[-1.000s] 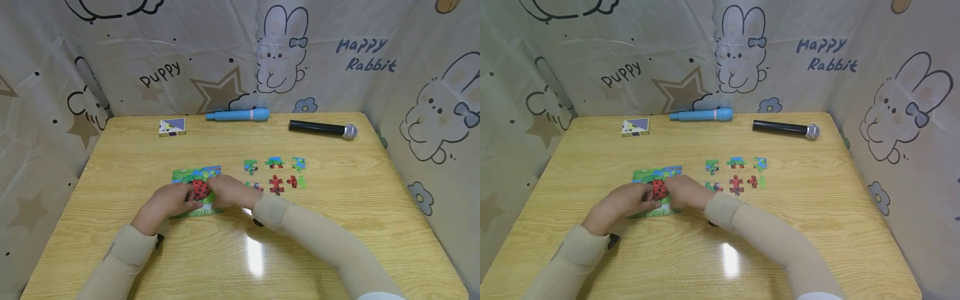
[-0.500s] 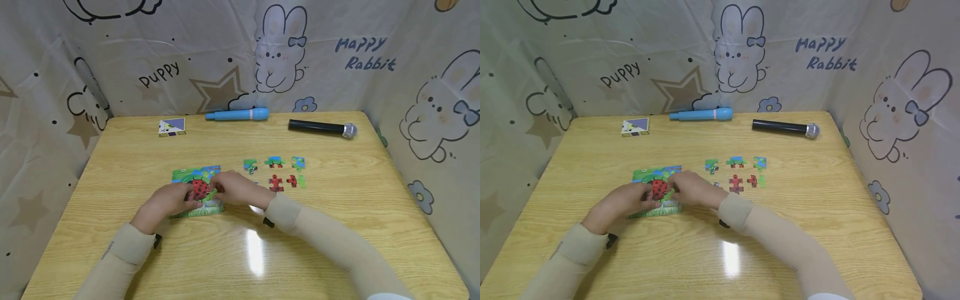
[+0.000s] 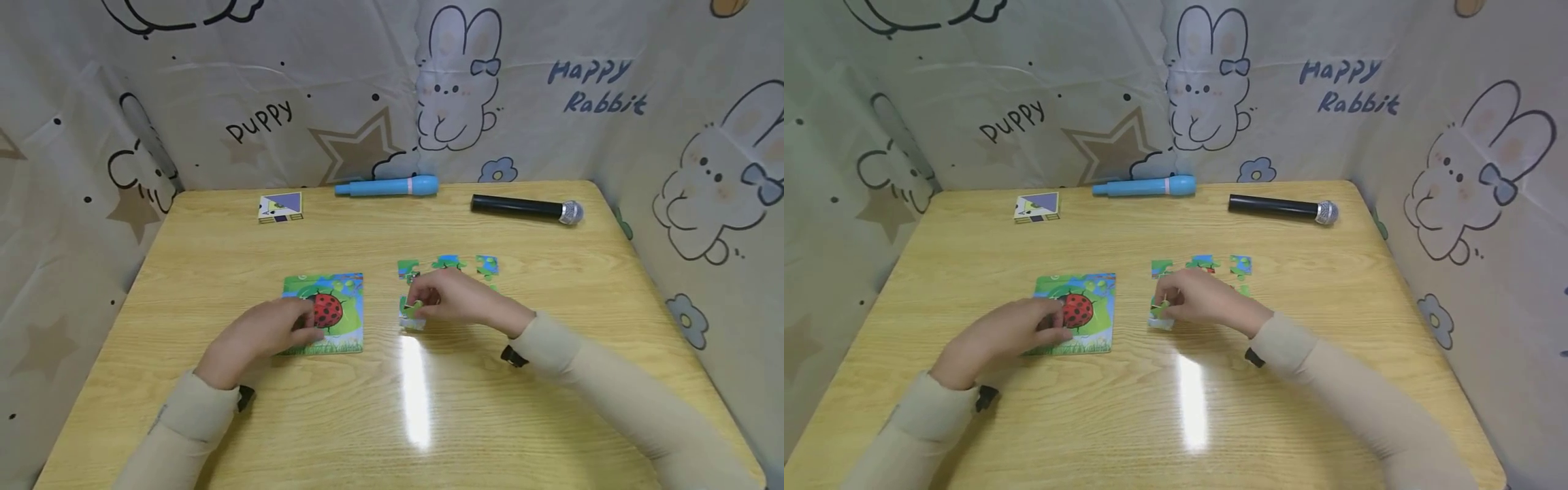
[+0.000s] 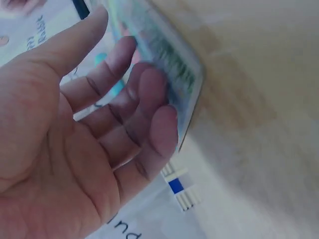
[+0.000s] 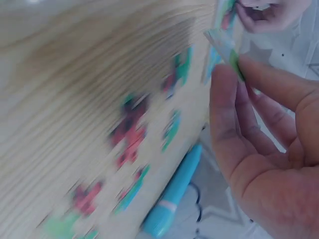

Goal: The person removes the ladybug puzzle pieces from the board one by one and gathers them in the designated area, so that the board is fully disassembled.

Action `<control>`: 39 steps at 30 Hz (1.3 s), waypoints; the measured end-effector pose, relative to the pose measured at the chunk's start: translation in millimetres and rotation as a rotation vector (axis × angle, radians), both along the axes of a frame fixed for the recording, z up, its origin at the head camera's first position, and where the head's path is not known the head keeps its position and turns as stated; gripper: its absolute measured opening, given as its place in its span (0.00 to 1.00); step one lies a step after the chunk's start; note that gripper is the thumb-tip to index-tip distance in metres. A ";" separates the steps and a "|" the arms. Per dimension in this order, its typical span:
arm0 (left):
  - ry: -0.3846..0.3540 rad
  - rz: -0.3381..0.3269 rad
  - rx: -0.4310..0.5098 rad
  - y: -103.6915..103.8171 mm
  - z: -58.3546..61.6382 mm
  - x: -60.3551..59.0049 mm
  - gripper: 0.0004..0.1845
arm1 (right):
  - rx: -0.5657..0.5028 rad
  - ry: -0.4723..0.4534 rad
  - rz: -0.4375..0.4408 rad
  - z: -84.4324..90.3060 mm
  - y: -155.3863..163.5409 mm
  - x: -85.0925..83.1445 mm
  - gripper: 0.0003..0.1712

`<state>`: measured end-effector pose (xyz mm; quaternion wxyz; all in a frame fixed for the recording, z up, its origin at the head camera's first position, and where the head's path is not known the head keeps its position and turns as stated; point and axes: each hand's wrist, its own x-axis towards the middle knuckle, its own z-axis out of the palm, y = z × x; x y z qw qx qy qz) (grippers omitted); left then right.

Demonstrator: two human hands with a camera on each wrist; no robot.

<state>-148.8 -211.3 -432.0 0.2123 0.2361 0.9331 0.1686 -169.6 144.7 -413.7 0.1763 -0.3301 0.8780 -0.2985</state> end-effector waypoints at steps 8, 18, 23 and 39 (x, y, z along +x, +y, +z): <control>0.133 0.043 -0.023 -16.5 4.8 -0.8 0.21 | 0.151 -0.178 -0.007 -0.9 64.1 12.0 0.08; 0.116 0.124 -0.079 -31.7 -2.9 -5.0 0.60 | 0.316 -0.171 -0.092 -4.7 94.1 14.6 0.10; 0.018 0.188 -0.086 -31.8 -4.0 -6.3 0.64 | 0.334 -0.116 -0.084 -8.5 94.1 14.0 0.10; -0.002 0.202 -0.111 -26.1 -3.0 -11.5 0.64 | 0.104 0.139 -0.054 -19.6 21.0 0.9 0.05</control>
